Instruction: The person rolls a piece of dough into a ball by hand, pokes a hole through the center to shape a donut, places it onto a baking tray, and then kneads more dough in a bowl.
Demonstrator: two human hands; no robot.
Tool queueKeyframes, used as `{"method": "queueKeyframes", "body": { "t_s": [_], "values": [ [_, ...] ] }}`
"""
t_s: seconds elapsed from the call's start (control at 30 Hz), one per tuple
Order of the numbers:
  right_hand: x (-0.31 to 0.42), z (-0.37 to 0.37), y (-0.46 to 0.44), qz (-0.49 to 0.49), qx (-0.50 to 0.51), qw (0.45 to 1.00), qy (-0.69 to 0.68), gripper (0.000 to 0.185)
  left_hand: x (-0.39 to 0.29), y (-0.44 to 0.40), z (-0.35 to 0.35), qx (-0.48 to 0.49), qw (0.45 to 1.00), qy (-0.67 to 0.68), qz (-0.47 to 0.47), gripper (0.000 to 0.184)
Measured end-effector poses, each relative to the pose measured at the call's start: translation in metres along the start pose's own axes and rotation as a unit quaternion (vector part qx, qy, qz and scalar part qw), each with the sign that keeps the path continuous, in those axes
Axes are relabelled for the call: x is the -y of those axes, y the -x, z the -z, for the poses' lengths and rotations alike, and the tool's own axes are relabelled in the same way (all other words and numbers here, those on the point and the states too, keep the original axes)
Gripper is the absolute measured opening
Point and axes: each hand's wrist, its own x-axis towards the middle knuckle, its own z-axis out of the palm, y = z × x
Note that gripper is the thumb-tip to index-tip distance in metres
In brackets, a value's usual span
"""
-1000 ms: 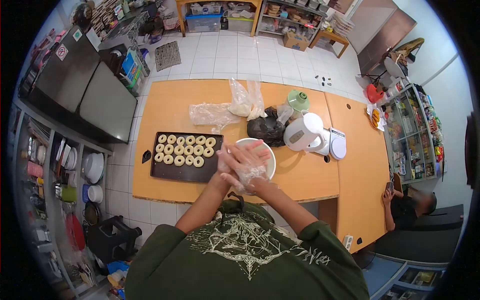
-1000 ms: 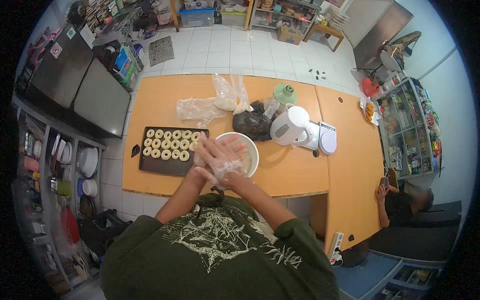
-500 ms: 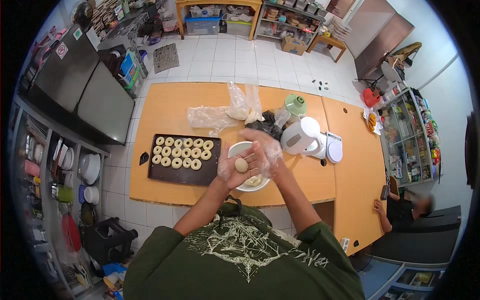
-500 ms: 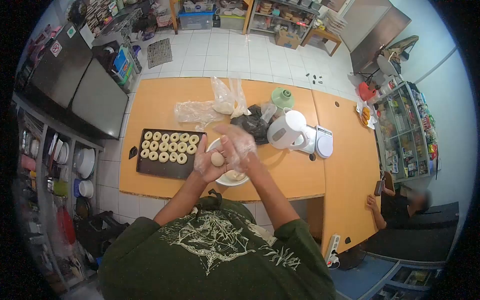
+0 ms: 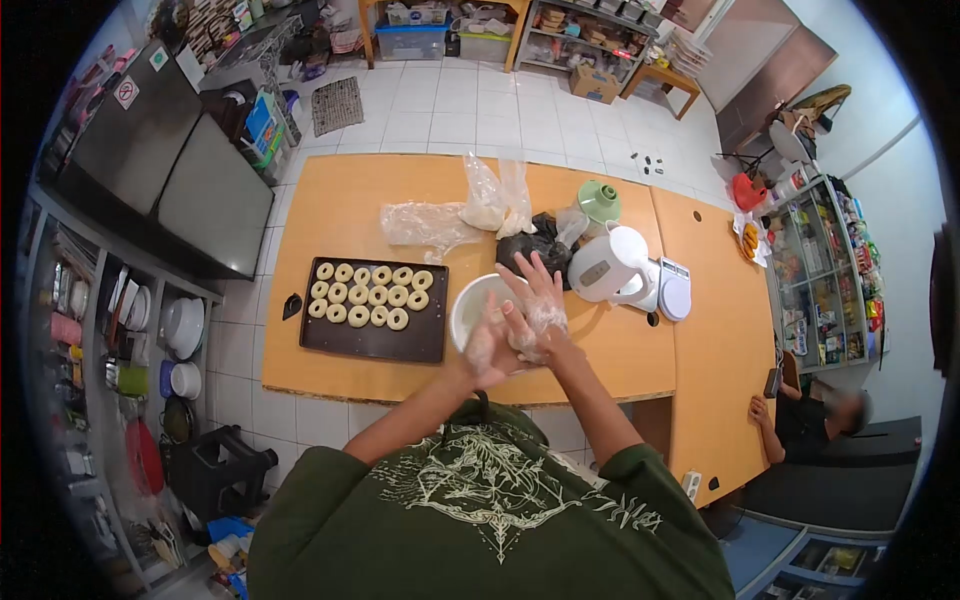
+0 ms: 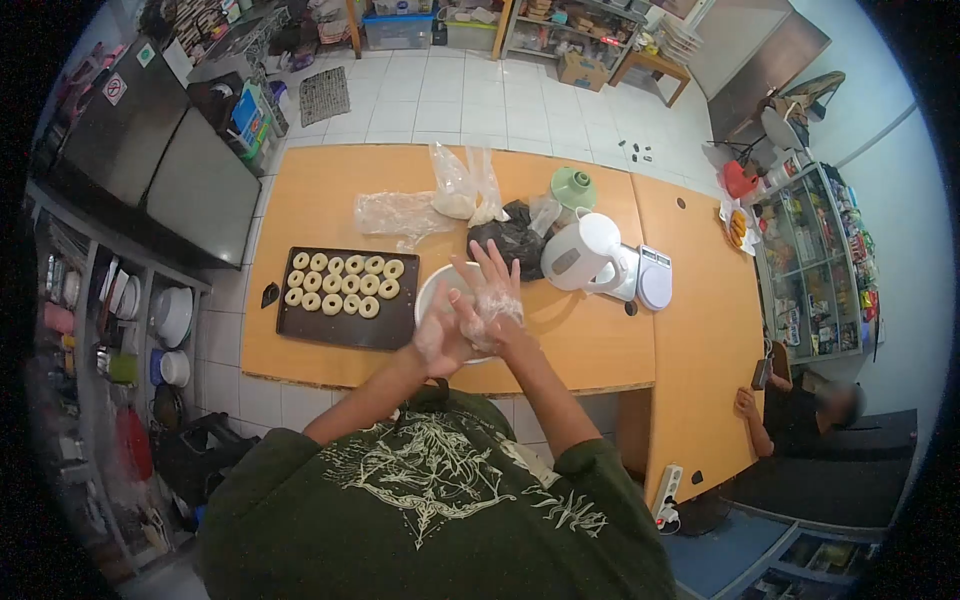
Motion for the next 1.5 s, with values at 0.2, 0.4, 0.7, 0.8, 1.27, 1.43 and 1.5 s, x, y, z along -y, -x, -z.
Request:
{"method": "queueKeyframes", "body": {
  "t_s": [0.2, 0.4, 0.7, 0.8, 1.27, 1.43, 1.5],
  "values": [
    [0.052, 0.006, 0.014, 0.098, 0.047, 0.991, -0.074, 0.069, -0.008, -0.017, 0.031, 0.157, 0.984, 0.078, -0.026, 0.105],
    [0.03, 0.008, -0.001, -0.009, -0.003, 0.999, -0.034, 0.068, 0.023, -0.019, 0.033, -0.029, 0.999, 0.022, -0.02, 0.112],
    [0.026, -0.001, 0.005, 0.007, -0.01, 0.998, 0.066, 0.063, -0.008, -0.005, 0.024, 0.012, 0.997, 0.076, -0.01, 0.112],
    [0.04, -0.006, 0.0, -0.076, 0.001, 0.983, -0.17, 0.063, 0.013, -0.001, 0.017, -0.032, 0.999, 0.028, -0.015, 0.113],
    [0.062, 0.004, 0.005, -0.093, 0.095, 0.988, -0.072, 0.07, -0.002, -0.016, 0.02, 0.252, 0.959, 0.126, 0.008, 0.122],
    [0.032, 0.009, 0.016, 0.088, -0.037, 0.995, 0.008, 0.065, -0.028, -0.001, 0.022, 0.052, 0.99, 0.128, -0.008, 0.125],
    [0.023, 0.013, 0.008, 0.063, -0.049, 0.997, -0.007, 0.064, -0.012, 0.007, 0.014, 0.022, 0.994, 0.103, 0.009, 0.123]
  ]
}}
